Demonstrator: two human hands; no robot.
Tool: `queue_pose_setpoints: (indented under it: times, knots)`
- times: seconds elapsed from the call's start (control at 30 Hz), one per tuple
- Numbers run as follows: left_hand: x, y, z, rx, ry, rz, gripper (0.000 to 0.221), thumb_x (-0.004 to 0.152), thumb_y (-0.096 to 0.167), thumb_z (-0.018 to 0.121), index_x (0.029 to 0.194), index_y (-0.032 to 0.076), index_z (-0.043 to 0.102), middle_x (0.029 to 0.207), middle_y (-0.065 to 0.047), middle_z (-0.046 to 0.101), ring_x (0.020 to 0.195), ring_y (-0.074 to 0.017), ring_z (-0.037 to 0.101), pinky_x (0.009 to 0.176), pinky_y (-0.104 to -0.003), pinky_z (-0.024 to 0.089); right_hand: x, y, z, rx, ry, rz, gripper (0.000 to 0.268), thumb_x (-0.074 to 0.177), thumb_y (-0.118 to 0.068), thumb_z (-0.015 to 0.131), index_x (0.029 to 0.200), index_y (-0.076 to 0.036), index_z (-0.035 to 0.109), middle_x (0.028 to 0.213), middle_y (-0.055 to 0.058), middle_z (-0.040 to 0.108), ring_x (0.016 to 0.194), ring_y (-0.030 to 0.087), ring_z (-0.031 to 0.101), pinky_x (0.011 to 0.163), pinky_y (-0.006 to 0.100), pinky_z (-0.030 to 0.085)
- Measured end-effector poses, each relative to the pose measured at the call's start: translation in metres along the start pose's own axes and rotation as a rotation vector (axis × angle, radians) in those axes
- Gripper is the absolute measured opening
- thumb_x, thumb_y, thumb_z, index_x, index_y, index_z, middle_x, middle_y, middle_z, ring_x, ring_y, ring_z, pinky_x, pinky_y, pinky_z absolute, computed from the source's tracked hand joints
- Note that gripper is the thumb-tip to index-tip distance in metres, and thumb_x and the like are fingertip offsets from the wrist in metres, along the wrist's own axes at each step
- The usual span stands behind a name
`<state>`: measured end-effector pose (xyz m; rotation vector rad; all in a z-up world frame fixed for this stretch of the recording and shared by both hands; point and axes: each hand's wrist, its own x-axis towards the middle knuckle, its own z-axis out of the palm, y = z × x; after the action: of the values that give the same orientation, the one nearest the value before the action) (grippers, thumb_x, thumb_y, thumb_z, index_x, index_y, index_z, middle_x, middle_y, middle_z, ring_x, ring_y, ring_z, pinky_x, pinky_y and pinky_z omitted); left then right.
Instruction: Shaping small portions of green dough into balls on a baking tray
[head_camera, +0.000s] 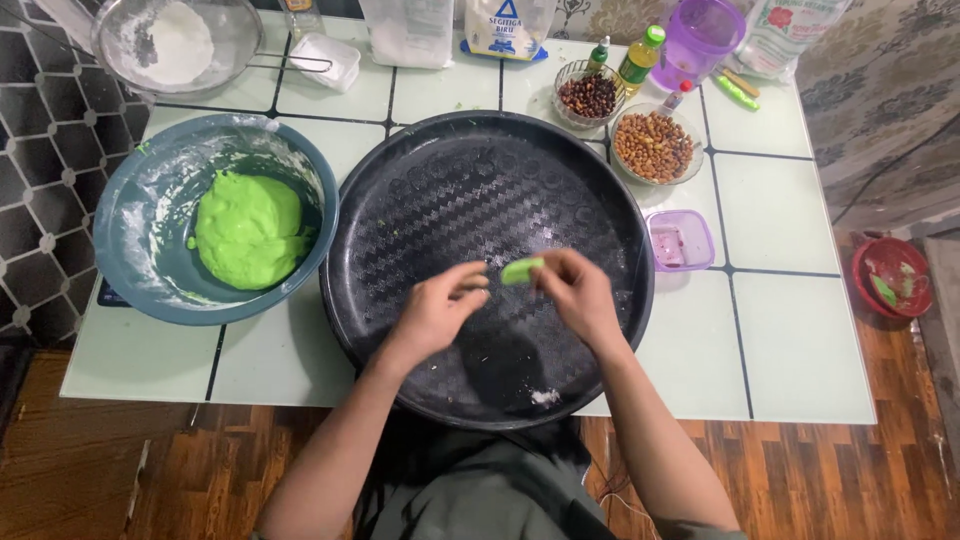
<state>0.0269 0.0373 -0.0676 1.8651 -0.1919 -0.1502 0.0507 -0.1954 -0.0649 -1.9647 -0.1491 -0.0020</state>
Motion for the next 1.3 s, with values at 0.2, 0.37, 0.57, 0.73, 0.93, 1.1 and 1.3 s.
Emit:
queue_pose_setpoints:
  times: [0.2,0.37,0.57,0.73,0.93,1.1,1.3]
  knots:
    - [0.027,-0.015,-0.005,0.577,-0.217,-0.147,0.057,0.102,0.036,0.056,0.152,0.011,0.047,0.156,-0.017,0.045,0.144,-0.0403,0.042,0.118,-0.054,0.035,0.025,0.021,0.041,-0.389,0.126,-0.613,0.052,0.088,0.011,0.067,0.137,0.001,0.058,0.134,0.025,0.063,0.13,0.041,0.057,0.113,0.05,0.044]
    - [0.035,-0.03,0.001,0.852,-0.403,-0.262,0.078,0.101,0.041,0.055,0.164,0.011,0.019,0.17,-0.015,0.012,0.155,-0.044,0.011,0.121,-0.067,0.012,0.017,0.054,0.046,-0.746,-0.237,-0.39,0.053,0.1,-0.021,0.062,0.148,-0.001,0.051,0.15,0.025,0.05,0.14,0.05,0.042,0.111,0.058,0.042]
    - [0.036,-0.037,0.007,0.959,-0.463,-0.316,0.087,0.101,0.057,0.047,0.165,0.012,0.009,0.173,-0.013,-0.004,0.157,-0.0401,-0.005,0.122,-0.067,0.001,0.017,0.058,0.058,-0.881,-0.303,-0.379,0.073,0.105,-0.047,0.049,0.159,-0.001,0.03,0.162,0.024,0.033,0.15,0.04,0.031,0.122,0.053,0.027]
    - [0.035,-0.031,0.006,0.962,-0.456,-0.353,0.086,0.101,0.055,0.05,0.165,0.014,0.009,0.173,-0.011,-0.005,0.157,-0.0382,-0.006,0.122,-0.066,0.0,0.014,0.051,0.048,-1.043,-0.522,-0.351,0.081,0.106,-0.063,0.03,0.163,-0.006,0.021,0.168,0.018,0.023,0.156,0.033,0.021,0.126,0.05,0.018]
    - [0.076,-0.077,0.013,1.026,-0.466,-0.317,0.084,0.099,0.045,0.059,0.165,0.015,0.016,0.172,-0.014,0.004,0.157,-0.0405,0.005,0.116,-0.071,0.019,0.016,0.067,0.044,-1.1,-0.483,-0.425,0.085,0.102,-0.063,0.039,0.163,-0.006,0.021,0.169,0.017,0.024,0.155,0.032,0.026,0.123,0.05,0.025]
    - [0.136,-0.143,0.026,1.064,0.252,0.245,0.041,0.097,0.034,0.061,0.134,0.017,0.062,0.13,-0.012,0.063,0.124,-0.0334,0.057,0.106,-0.051,0.038,0.01,0.07,0.055,-1.035,-0.431,-0.386,0.08,0.105,-0.056,0.041,0.163,-0.004,0.023,0.167,0.022,0.027,0.153,0.038,0.028,0.12,0.052,0.031]
    - [0.116,-0.141,0.017,0.929,0.348,0.39,0.044,0.105,0.034,0.05,0.143,0.015,0.06,0.153,-0.016,0.05,0.145,-0.0366,0.039,0.117,-0.061,0.024,0.047,0.114,0.038,-0.836,-0.175,-0.68,0.044,0.104,-0.027,0.055,0.145,-0.012,0.056,0.141,0.014,0.064,0.129,0.032,0.061,0.095,0.044,0.055]
